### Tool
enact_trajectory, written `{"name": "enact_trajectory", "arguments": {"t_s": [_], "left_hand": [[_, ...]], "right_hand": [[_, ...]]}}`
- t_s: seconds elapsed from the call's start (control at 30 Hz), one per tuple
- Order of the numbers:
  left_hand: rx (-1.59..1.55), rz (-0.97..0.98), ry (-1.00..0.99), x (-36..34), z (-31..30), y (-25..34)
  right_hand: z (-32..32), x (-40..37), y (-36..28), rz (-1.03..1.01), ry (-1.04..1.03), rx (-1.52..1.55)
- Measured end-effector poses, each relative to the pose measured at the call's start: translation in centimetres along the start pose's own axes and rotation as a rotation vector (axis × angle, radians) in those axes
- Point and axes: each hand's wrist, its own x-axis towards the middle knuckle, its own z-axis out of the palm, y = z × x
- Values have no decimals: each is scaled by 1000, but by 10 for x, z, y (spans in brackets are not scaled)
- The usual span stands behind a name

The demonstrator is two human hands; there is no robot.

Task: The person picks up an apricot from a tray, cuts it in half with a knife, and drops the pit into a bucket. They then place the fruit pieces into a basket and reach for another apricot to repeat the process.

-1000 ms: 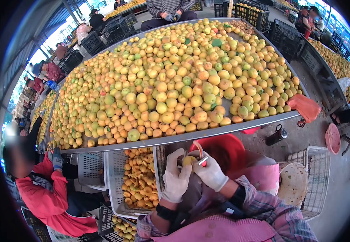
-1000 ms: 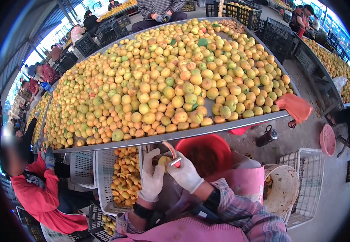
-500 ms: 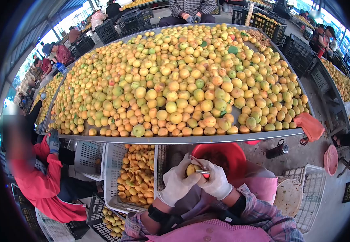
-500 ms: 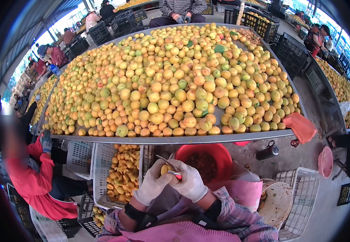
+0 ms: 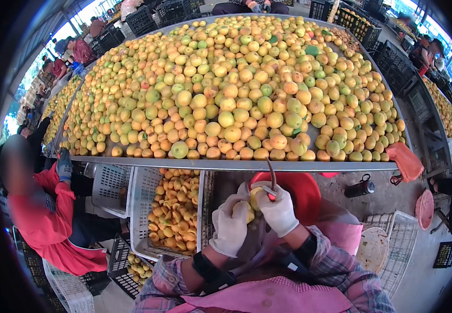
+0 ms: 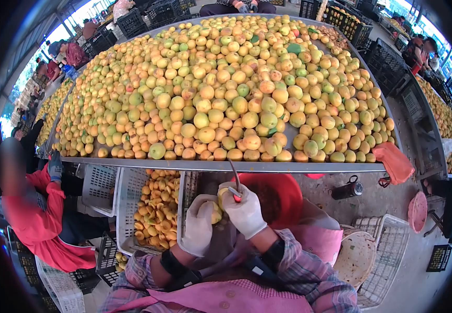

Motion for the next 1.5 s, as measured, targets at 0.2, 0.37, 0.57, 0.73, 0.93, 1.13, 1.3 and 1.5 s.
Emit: {"name": "enact_trajectory", "arguments": {"t_s": [0.2, 0.37, 0.57, 0.73, 0.93, 1.13, 1.3, 1.5], "left_hand": [[-457, -257, -175, 15, -25, 15], [-795, -270, -238, 14, -45, 3], [-630, -109, -175, -3, -62, 7], [-669, -155, -154, -20, -90, -4], [-587, -161, -74, -33, -105, 11], [-463, -215, -177, -26, -78, 32], [-300, -219, -281, -16, -35, 56], [-294, -272, -476, 1, 7, 57]], "right_hand": [[-18, 6, -28, 437, -143, 432], [-29, 14, -19, 483, 123, 414], [1, 34, -43, 434, 95, 260], [84, 33, -96, 318, -437, 117], [119, 14, -128, 171, -552, 116], [77, 1, -125, 88, 17, 250], [41, -5, -121, -106, 196, 388], [-1, -12, -106, -324, 270, 213]]}}
